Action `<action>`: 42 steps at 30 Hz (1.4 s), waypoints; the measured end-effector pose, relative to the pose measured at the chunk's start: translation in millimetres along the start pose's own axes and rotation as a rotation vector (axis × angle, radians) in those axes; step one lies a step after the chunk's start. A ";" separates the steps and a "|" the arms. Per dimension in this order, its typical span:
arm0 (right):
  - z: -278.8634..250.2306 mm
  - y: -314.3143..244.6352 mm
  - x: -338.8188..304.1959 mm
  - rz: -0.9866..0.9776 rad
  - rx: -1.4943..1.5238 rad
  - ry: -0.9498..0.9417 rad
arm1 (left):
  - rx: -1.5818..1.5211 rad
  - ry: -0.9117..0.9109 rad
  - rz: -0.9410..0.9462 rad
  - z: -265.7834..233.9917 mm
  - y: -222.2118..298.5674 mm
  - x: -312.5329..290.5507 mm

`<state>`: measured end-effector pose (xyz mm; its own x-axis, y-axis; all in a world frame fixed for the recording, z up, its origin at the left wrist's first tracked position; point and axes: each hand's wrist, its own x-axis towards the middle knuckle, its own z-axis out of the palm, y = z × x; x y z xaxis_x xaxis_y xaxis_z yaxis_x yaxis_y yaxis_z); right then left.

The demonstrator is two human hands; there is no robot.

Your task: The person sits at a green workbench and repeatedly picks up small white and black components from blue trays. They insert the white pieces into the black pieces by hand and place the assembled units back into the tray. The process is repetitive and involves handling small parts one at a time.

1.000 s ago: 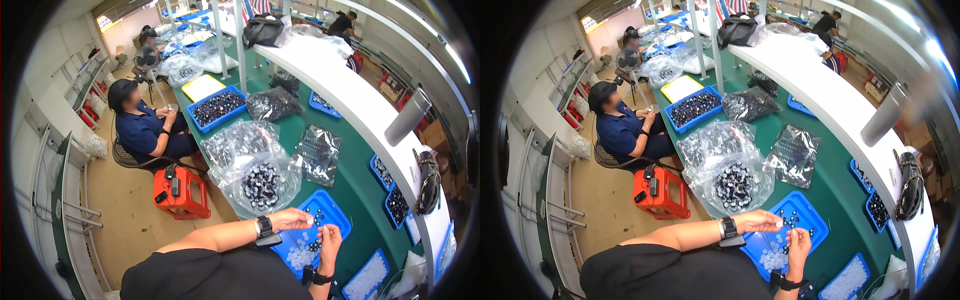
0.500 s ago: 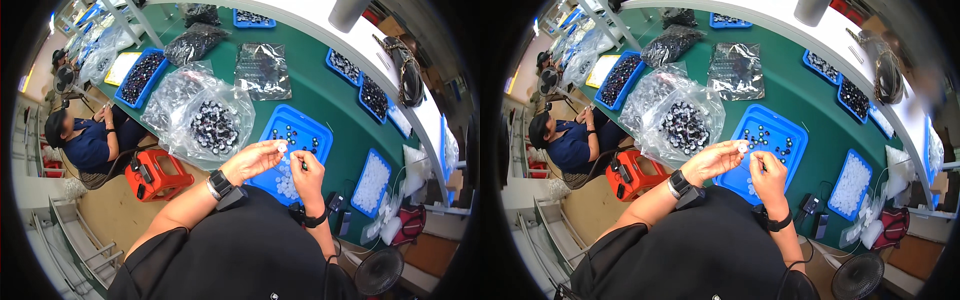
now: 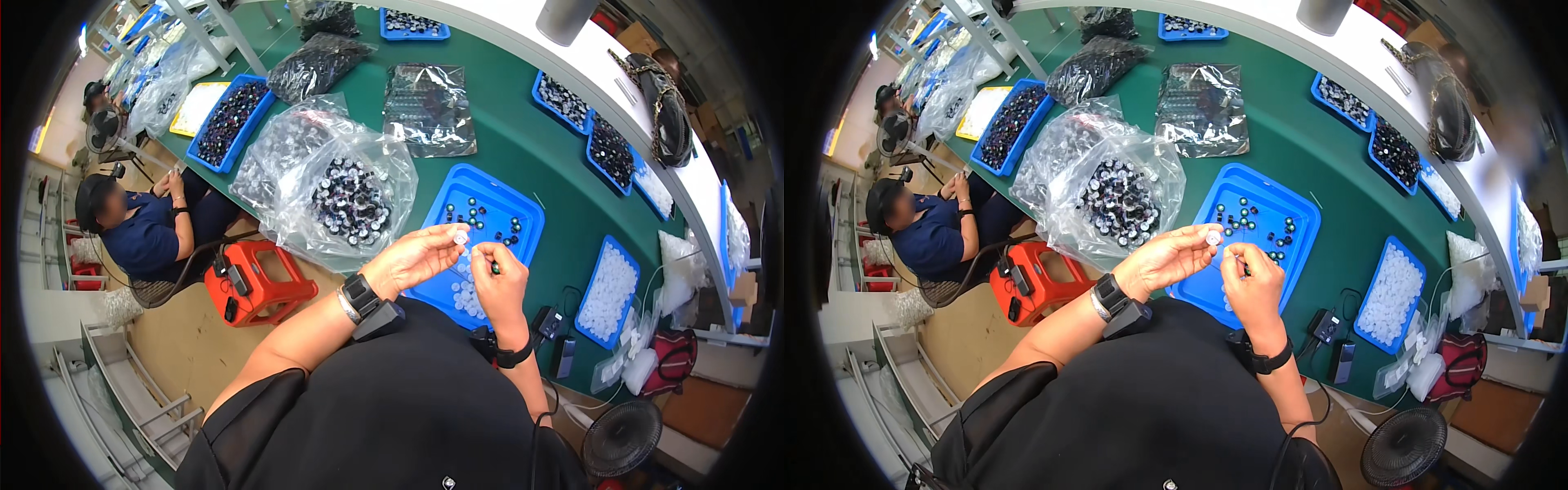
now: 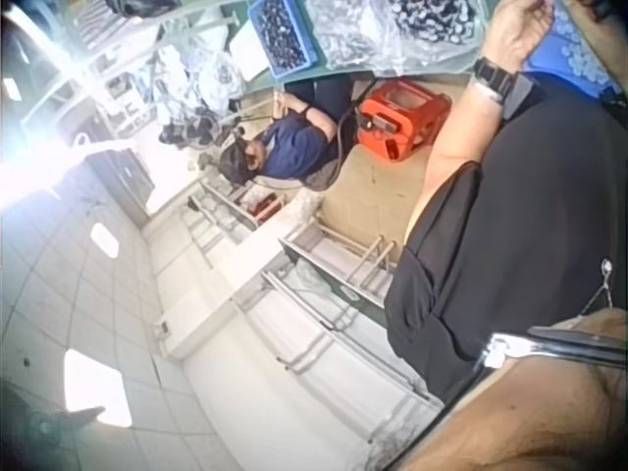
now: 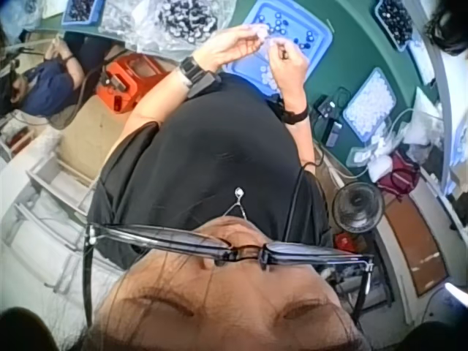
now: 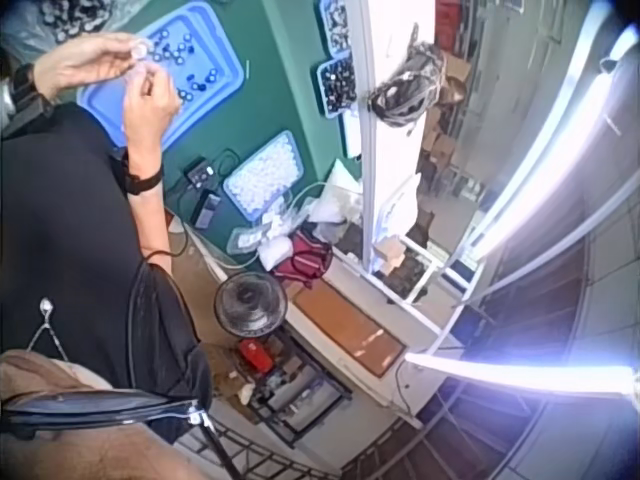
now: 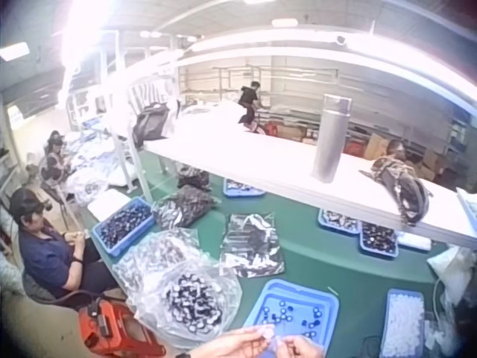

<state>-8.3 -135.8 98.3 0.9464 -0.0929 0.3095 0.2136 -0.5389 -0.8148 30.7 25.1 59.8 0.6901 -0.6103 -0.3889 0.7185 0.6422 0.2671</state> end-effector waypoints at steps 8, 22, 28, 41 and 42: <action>-1.8 -0.1 -2.2 0.064 -0.031 -0.032 | -0.017 0.000 0.001 -3.4 -2.0 -2.2; 3.2 2.7 -1.3 0.026 -0.066 0.000 | -0.003 0.036 -0.011 1.6 -5.4 -1.2; 2.2 1.3 -0.2 0.039 -0.060 -0.006 | -0.010 0.039 -0.024 -1.4 -7.0 1.2; 2.9 3.1 -1.9 0.032 -0.084 -0.011 | -0.027 0.011 -0.012 -2.8 -7.2 1.2; 2.7 2.6 -1.9 0.032 -0.090 -0.013 | -0.028 0.013 -0.012 -2.7 -7.1 0.8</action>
<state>-8.9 -134.8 94.3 0.9556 -0.1007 0.2769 0.1610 -0.6086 -0.7770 25.9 21.3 55.2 0.6802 -0.6118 -0.4037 0.7237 0.6480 0.2373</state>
